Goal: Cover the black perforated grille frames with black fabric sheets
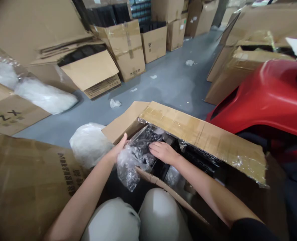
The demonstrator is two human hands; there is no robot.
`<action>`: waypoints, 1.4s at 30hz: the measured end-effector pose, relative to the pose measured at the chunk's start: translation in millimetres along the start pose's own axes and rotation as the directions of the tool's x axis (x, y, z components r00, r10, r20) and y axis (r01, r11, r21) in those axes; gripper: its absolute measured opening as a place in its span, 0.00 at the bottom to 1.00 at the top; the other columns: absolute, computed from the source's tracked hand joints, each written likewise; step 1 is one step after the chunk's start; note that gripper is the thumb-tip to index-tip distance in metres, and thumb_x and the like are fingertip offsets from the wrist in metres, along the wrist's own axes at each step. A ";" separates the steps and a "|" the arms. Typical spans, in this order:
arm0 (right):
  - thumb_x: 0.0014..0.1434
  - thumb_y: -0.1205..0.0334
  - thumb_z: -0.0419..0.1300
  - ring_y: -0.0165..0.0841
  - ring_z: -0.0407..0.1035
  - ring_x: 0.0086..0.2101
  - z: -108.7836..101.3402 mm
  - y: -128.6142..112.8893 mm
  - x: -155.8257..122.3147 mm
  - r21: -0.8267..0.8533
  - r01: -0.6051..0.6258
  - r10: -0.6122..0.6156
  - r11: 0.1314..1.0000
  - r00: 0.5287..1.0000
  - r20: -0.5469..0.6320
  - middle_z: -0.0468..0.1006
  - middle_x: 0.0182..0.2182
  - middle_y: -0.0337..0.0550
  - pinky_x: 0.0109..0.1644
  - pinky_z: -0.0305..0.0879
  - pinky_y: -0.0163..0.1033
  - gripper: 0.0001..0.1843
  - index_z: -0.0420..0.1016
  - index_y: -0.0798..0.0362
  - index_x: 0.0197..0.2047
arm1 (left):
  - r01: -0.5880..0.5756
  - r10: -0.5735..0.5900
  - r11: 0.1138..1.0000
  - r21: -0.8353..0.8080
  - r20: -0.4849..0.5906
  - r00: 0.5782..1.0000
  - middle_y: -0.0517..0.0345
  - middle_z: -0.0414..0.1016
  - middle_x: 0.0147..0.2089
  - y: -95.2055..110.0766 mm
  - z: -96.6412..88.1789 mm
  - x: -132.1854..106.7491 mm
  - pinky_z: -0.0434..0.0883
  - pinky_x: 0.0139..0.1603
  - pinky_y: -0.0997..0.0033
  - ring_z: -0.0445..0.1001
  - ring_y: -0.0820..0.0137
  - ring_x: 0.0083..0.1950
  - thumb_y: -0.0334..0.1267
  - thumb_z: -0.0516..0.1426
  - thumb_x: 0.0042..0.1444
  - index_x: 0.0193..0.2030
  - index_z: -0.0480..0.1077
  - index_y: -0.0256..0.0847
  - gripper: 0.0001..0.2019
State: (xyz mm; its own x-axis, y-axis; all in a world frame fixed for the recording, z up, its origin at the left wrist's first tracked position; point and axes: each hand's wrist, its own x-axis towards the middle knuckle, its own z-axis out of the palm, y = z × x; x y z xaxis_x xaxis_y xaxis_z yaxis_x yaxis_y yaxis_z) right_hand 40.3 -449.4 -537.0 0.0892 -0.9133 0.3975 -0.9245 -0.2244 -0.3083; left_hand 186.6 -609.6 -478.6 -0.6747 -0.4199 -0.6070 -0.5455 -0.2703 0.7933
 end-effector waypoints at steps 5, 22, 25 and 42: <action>0.58 0.62 0.47 0.35 0.61 0.48 -10.5 -3.4 -4.8 0.184 -0.107 0.123 0.977 0.990 -0.075 0.70 0.45 0.42 0.55 0.55 0.47 0.15 0.67 0.48 0.46 | 0.057 -0.069 0.994 0.094 0.132 0.989 0.56 0.73 0.24 5.3 3.8 -5.7 0.66 0.27 0.72 0.70 0.69 0.26 0.37 0.59 0.37 0.34 0.70 0.33 0.15; 0.48 0.63 0.56 0.39 0.62 0.47 -20.0 -16.2 -22.2 0.755 -0.451 0.583 0.476 0.804 0.112 0.69 0.46 0.44 0.54 0.52 0.49 0.23 0.63 0.53 0.50 | -0.375 0.497 0.726 0.577 -0.064 0.865 0.49 0.68 0.46 32.4 11.0 -39.6 0.62 0.47 0.65 0.66 0.64 0.46 0.48 0.55 0.45 0.50 0.60 0.36 0.26; 0.47 0.63 0.56 0.39 0.62 0.47 -30.9 -6.2 -29.8 0.727 -0.474 0.588 0.496 0.800 0.121 0.69 0.46 0.44 0.54 0.52 0.49 0.24 0.63 0.54 0.50 | -0.330 0.645 0.528 0.782 -0.118 0.755 0.50 0.67 0.46 48.2 19.0 -30.1 0.61 0.46 0.66 0.66 0.63 0.46 0.48 0.56 0.43 0.48 0.62 0.39 0.25; 0.40 0.57 0.63 0.35 0.68 0.36 16.7 -15.7 -93.2 0.911 -0.373 0.598 -0.178 0.694 0.401 0.75 0.35 0.41 0.43 0.61 0.42 0.22 0.69 0.51 0.41 | -0.122 0.577 0.209 0.970 -0.022 0.816 0.53 0.71 0.32 21.7 46.7 1.3 0.61 0.33 0.69 0.70 0.63 0.34 0.34 0.47 0.52 0.40 0.62 0.42 0.08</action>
State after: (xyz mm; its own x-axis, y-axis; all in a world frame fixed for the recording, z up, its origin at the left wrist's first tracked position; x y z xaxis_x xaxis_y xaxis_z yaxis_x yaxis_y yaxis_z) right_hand 52.7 -366.5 -583.7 -0.3418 -0.9045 -0.2551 0.4692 0.0710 -0.8802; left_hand 150.6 -575.6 -464.4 -0.8546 -0.5180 -0.0365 -0.5145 0.8351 0.1946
